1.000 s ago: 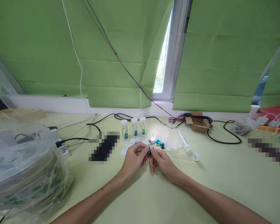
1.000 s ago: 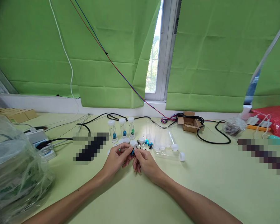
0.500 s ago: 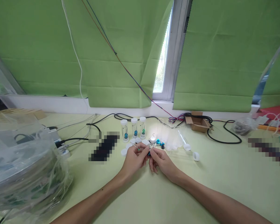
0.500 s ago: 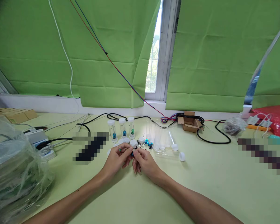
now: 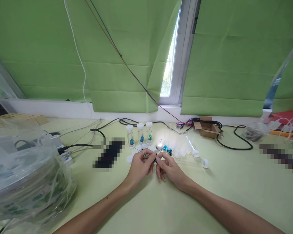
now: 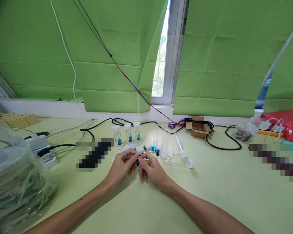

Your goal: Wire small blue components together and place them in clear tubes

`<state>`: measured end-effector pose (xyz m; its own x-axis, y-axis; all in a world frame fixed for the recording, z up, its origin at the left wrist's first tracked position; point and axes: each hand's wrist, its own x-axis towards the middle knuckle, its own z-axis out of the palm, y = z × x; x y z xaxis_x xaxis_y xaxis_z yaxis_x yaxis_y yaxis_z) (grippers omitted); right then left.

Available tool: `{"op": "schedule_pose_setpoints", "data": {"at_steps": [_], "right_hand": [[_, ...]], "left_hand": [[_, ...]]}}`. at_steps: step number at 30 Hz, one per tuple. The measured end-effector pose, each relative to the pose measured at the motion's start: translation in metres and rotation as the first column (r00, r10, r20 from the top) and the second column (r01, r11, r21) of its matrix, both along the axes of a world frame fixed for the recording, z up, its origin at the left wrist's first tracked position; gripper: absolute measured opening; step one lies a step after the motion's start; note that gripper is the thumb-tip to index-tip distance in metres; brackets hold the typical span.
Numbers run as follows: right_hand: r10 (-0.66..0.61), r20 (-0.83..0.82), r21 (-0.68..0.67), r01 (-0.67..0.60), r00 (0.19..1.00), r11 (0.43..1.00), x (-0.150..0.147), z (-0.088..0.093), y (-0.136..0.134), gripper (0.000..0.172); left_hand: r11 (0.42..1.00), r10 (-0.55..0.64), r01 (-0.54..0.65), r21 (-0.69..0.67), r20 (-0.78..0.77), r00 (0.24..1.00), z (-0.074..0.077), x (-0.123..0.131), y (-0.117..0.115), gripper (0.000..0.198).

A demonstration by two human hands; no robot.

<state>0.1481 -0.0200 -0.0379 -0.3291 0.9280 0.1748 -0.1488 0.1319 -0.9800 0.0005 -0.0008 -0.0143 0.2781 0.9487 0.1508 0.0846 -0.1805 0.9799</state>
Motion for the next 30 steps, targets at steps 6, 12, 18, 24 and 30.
{"op": "schedule_pose_setpoints", "data": {"at_steps": [6,12,18,24,30], "right_hand": [[0.006,0.002,0.008,-0.006,1.000,1.000,-0.0023,-0.0011,0.0015,0.045],[-0.028,-0.003,-0.020,0.027,1.000,0.999,-0.0014,-0.0007,0.0005,0.039],[0.007,-0.016,-0.010,-0.007,1.000,1.000,0.0012,-0.0018,0.0003,0.038],[0.003,0.009,0.004,-0.003,1.000,1.000,-0.0020,0.0022,-0.0002,0.045],[-0.039,0.021,-0.022,0.040,0.999,0.999,-0.0028,0.0014,-0.0005,0.044]], "left_hand": [[1.000,-0.011,0.011,0.011,-0.002,1.000,0.0000,0.0007,-0.0020,0.030],[1.000,0.003,-0.003,-0.006,0.016,1.000,0.0004,-0.0002,-0.0016,0.030],[1.000,0.007,-0.006,-0.010,0.028,1.000,-0.0004,-0.0010,-0.0006,0.028],[1.000,-0.008,0.008,-0.008,0.024,1.000,-0.0004,0.0003,-0.0019,0.030],[1.000,-0.010,0.010,0.004,0.028,1.000,-0.0004,-0.0001,-0.0015,0.030]]}}
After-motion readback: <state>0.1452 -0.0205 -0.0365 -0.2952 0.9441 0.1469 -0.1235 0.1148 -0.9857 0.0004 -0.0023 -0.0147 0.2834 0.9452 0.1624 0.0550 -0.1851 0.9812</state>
